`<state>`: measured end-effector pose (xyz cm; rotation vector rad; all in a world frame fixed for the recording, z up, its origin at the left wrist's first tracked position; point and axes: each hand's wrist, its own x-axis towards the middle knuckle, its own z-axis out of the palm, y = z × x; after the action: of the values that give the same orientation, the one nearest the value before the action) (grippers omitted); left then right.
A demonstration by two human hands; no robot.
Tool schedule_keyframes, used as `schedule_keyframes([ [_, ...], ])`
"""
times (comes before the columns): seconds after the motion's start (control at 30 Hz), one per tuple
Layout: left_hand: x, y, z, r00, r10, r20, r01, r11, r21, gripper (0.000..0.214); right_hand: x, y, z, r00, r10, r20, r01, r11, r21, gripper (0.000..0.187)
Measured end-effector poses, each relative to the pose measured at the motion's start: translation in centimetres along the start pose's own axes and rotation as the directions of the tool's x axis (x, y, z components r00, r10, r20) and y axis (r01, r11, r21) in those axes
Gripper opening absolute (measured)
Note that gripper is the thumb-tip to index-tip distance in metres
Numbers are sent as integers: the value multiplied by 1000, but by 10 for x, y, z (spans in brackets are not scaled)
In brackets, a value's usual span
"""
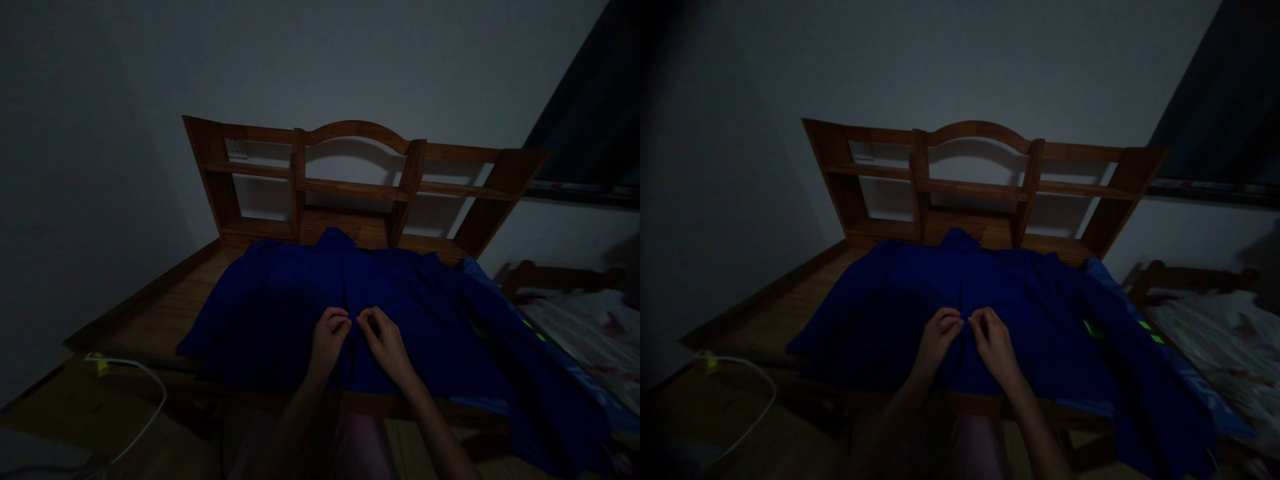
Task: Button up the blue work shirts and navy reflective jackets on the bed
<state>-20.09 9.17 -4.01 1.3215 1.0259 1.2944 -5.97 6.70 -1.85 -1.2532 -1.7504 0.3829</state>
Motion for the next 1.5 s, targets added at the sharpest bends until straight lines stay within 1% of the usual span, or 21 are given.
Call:
schedule_keyframes([
  [0.13,-1,1,1,1000,-13,8,14,999,-46,17,-1,4,-1,998,60,28,-61,996,67,21],
  [0.23,-1,-1,3,1000,-16,20,17,996,-85,24,-2,9,-1,990,117,84,-126,986,111,25],
  [0.33,-1,-4,5,1000,-14,12,15,997,-78,26,-3,9,0,985,136,106,-151,977,153,27],
  [0.47,1,-7,5,1000,8,-18,-8,999,-47,24,-3,4,0,993,103,50,-109,986,129,27],
  [0.6,2,-8,5,1000,28,-7,-28,999,-39,20,-2,0,-1,996,68,-64,-67,998,12,26],
  [0.67,2,-8,6,999,45,-19,-46,999,-19,16,-1,-2,-2,993,39,-112,-45,998,-53,25],
  [0.77,-2,-3,5,994,76,-73,-75,997,19,25,-3,-8,-7,988,-14,-155,-9,989,-148,19],
  [0.8,-6,0,3,990,99,-101,-94,994,47,28,-6,-12,-10,989,-31,-142,5,984,-175,16],
  [0.87,-17,10,-4,971,178,-159,-154,977,150,31,-16,-22,-16,997,-50,-60,36,977,-210,13],
  [0.93,-35,21,-14,940,275,-201,-208,931,300,27,-32,-33,-21,997,-46,55,57,975,-217,11],
  [1.0,-57,29,-25,919,325,-221,-213,884,416,20,-52,-40,-23,992,-20,128,47,975,-217,8],
  [1.07,-80,31,-32,926,316,-204,-198,870,451,17,-70,-42,-20,990,13,142,20,973,-228,8],
  [1.13,-100,23,-34,943,309,-127,-219,859,462,20,-83,-39,-14,991,31,132,4,967,-255,12],
  [1.17,-108,17,-33,941,330,-77,-253,836,486,23,-88,-37,-12,991,31,126,4,963,-271,15],
  [1.2,-115,9,-32,930,367,-24,-300,795,527,27,-92,-35,-9,992,27,121,8,959,-284,16],
  [1.27,-125,-5,-29,893,446,66,-381,667,640,35,-96,-30,-6,994,12,107,20,954,-299,19],
  [1.33,-130,-16,-27,843,519,143,-445,522,728,41,-99,-28,-4,996,-3,93,31,953,-302,20],
  [1.43,-134,-22,-26,763,615,197,-486,346,803,40,-103,-28,-4,997,-4,80,28,951,-309,23],
  [1.5,-137,-21,-26,725,645,241,-499,250,830,39,-105,-28,-4,997,9,77,15,954,-300,27],
])
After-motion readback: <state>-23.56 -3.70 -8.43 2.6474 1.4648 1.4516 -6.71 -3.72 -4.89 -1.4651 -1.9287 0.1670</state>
